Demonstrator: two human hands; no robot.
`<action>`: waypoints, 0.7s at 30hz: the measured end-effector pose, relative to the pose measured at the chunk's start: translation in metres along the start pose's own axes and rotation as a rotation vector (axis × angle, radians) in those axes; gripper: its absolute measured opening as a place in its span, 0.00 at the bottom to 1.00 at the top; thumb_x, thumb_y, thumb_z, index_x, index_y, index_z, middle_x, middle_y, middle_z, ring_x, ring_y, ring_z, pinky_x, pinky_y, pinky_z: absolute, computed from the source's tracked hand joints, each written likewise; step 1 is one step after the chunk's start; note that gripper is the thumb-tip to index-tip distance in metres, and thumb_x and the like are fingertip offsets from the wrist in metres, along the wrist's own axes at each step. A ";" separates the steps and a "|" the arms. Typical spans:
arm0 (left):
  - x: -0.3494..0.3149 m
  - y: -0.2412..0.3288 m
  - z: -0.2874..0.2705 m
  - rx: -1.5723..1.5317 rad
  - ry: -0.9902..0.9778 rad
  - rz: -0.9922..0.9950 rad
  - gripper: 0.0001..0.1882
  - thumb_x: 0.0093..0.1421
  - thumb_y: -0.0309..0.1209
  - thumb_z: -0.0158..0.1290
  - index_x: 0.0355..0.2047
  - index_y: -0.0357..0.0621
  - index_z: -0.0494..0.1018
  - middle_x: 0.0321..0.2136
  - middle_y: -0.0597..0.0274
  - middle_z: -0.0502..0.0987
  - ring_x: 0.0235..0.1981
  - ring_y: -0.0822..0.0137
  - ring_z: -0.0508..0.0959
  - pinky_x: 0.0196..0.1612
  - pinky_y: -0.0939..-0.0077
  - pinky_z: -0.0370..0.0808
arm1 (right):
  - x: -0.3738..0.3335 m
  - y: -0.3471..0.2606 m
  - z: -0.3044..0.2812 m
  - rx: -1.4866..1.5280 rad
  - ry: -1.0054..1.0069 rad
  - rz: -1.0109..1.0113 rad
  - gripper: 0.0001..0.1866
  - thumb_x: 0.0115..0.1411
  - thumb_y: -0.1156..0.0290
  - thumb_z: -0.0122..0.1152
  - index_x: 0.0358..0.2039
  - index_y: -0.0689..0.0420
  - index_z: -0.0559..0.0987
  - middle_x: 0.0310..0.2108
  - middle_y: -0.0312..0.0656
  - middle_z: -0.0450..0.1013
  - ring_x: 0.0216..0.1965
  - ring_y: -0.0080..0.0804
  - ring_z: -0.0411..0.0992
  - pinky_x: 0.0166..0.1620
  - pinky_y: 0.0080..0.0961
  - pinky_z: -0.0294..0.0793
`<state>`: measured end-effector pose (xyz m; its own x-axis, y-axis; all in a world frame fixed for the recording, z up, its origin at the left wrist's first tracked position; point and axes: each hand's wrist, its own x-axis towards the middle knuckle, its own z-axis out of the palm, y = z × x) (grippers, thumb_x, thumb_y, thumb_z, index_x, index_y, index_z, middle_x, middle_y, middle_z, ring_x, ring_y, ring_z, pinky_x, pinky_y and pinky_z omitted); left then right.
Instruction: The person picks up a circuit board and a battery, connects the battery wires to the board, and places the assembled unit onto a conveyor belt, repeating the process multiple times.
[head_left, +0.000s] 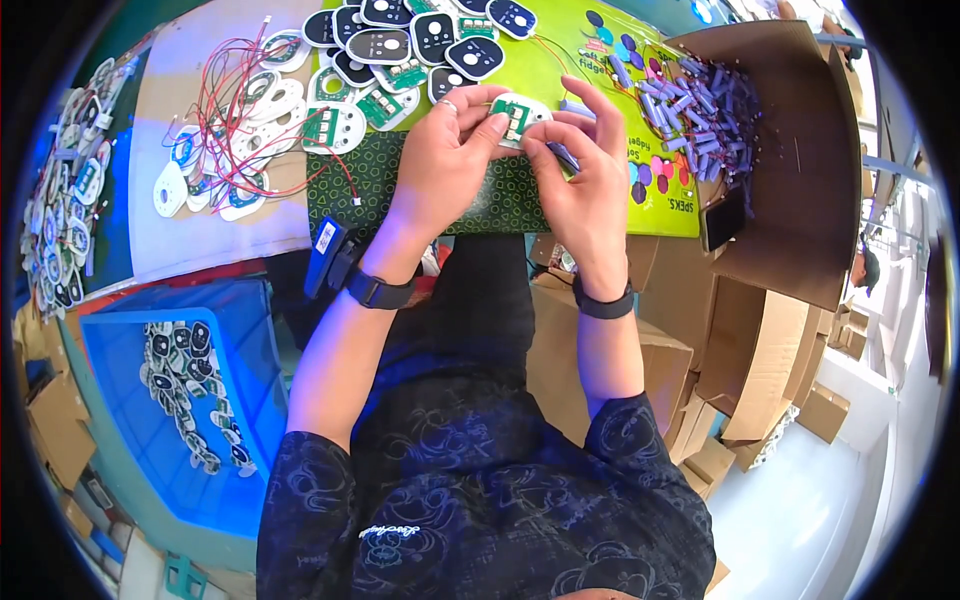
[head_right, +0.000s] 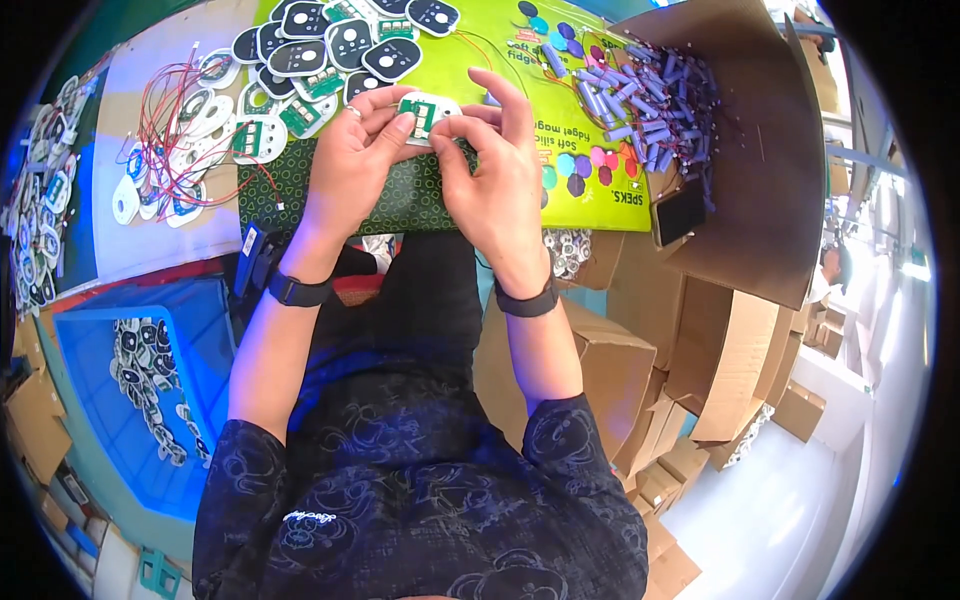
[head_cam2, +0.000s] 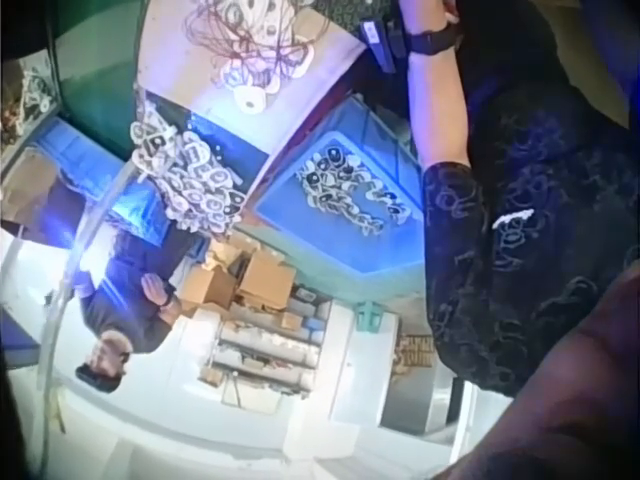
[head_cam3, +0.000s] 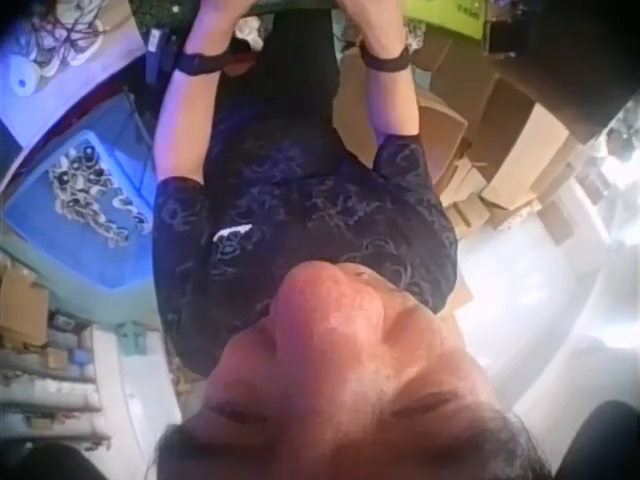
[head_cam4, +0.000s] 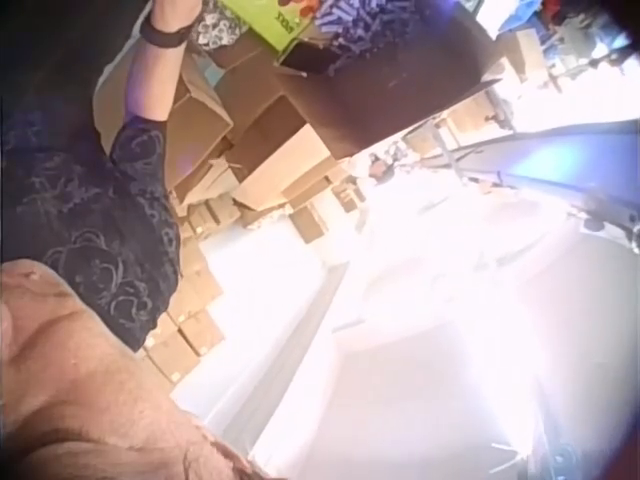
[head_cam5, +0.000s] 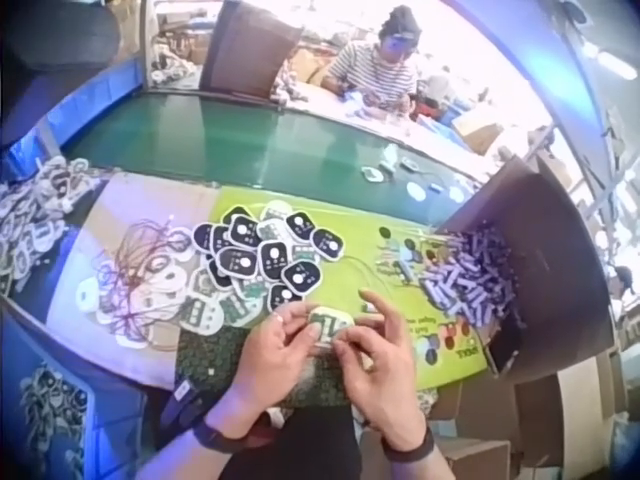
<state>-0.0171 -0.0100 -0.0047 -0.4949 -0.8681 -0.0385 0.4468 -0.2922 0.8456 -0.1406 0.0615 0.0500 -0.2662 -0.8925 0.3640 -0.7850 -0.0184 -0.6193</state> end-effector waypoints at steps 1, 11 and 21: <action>0.000 -0.002 -0.001 -0.002 0.003 0.011 0.14 0.69 0.22 0.48 0.53 0.29 0.67 0.46 0.51 0.78 0.45 0.67 0.80 0.47 0.72 0.83 | 0.001 0.001 0.000 -0.010 -0.023 -0.016 0.04 0.54 0.78 0.68 0.32 0.59 0.83 0.60 0.44 0.67 0.47 0.36 0.76 0.52 0.33 0.76; 0.004 0.001 0.000 0.009 -0.030 0.003 0.16 0.70 0.25 0.49 0.56 0.32 0.67 0.47 0.52 0.78 0.46 0.67 0.80 0.49 0.71 0.82 | 0.007 0.002 0.008 -0.024 0.027 -0.130 0.04 0.53 0.80 0.65 0.31 0.63 0.82 0.52 0.43 0.76 0.44 0.40 0.76 0.48 0.33 0.77; -0.001 -0.009 0.010 0.392 -0.012 0.250 0.12 0.62 0.28 0.55 0.45 0.36 0.76 0.33 0.43 0.82 0.35 0.51 0.84 0.37 0.63 0.79 | 0.008 -0.027 -0.018 -0.137 0.056 -0.110 0.09 0.57 0.75 0.65 0.40 0.57 0.82 0.58 0.50 0.70 0.55 0.50 0.70 0.57 0.41 0.70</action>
<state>-0.0282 -0.0030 -0.0067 -0.4178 -0.8870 0.1965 0.2392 0.1013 0.9657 -0.1320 0.0629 0.0820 -0.2027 -0.8618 0.4649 -0.8787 -0.0494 -0.4748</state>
